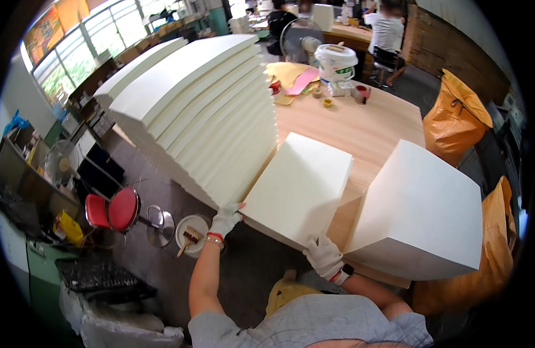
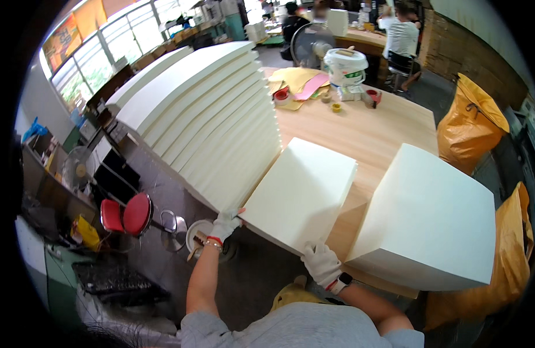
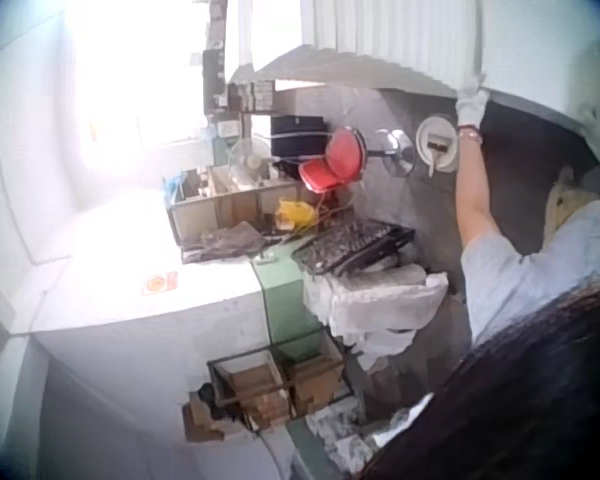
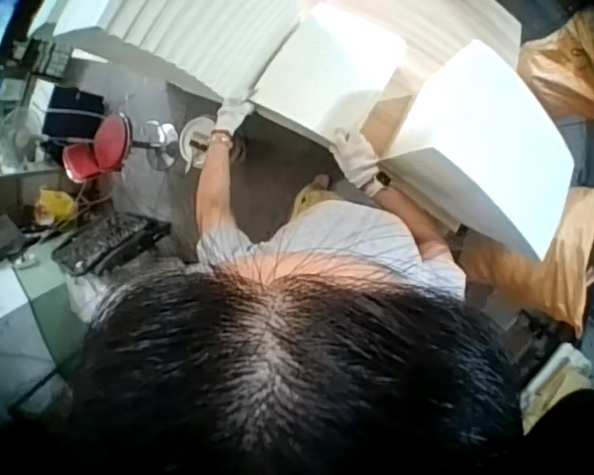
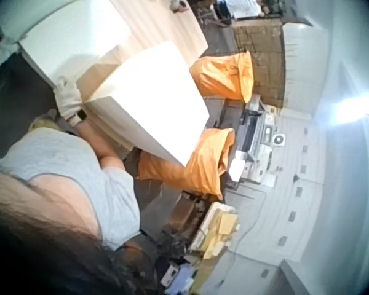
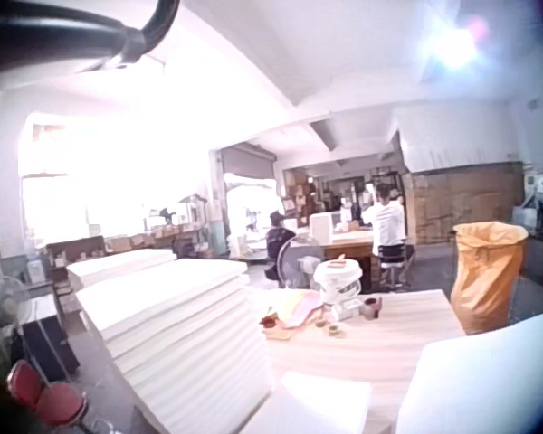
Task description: The person repeatedly picks up a white rectangular panel from a stack on the left and places it onto a growing pile on the right. The person wears white gloves and handles the panels one by one in a repetitive loop throughout the video.
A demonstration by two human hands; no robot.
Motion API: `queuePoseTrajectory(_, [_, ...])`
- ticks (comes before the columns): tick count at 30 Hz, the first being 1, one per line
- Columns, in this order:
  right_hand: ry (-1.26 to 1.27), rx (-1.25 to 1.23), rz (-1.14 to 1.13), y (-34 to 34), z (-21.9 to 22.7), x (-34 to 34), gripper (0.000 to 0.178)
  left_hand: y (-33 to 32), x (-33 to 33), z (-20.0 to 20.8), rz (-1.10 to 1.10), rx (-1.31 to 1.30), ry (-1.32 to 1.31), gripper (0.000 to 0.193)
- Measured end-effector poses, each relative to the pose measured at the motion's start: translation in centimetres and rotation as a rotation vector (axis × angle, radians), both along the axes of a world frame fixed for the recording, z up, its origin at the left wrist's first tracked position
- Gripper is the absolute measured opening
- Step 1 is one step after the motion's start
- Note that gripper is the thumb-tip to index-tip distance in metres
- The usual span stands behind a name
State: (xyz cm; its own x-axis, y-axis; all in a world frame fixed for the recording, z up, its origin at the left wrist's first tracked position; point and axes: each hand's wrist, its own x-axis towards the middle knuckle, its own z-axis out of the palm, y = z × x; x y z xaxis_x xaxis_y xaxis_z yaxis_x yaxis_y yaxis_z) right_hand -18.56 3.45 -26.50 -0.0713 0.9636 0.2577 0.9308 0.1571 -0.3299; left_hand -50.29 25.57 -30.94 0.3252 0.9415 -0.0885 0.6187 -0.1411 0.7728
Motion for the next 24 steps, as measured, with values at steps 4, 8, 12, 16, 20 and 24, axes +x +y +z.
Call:
queuePoseTrajectory(4, [0.097,-0.032,0.062,-1.0,2.3,1.3,0.04,-1.2,-0.1,0.5,-0.12,0.281,0.123,0.056])
queuePoseTrajectory(8, [0.495,-0.338,0.172,-6.0,6.0,5.4,0.045,-5.3,2.6,6.1,-0.078,0.202,0.396,0.07])
queuePoseTrajectory(12, [0.648,-0.118,0.098,-13.9,16.0,11.5,0.025,-7.4,6.2,12.2,-0.084,0.44,0.363,0.066])
queuePoseTrajectory(16, [0.395,0.92,-0.298,-22.1,19.3,18.3,0.009,-10.1,16.0,21.3,-0.454,0.736,-0.042,0.056])
queuePoseTrajectory(20, [-0.064,0.853,-1.063,-25.9,19.1,25.8,0.025,-15.7,25.8,29.3,-0.858,0.842,-0.197,0.053])
queuePoseTrajectory(24, [0.343,0.461,-1.135,-28.9,17.8,28.7,0.028,-20.7,34.6,33.3,-1.251,0.859,-0.284,0.047])
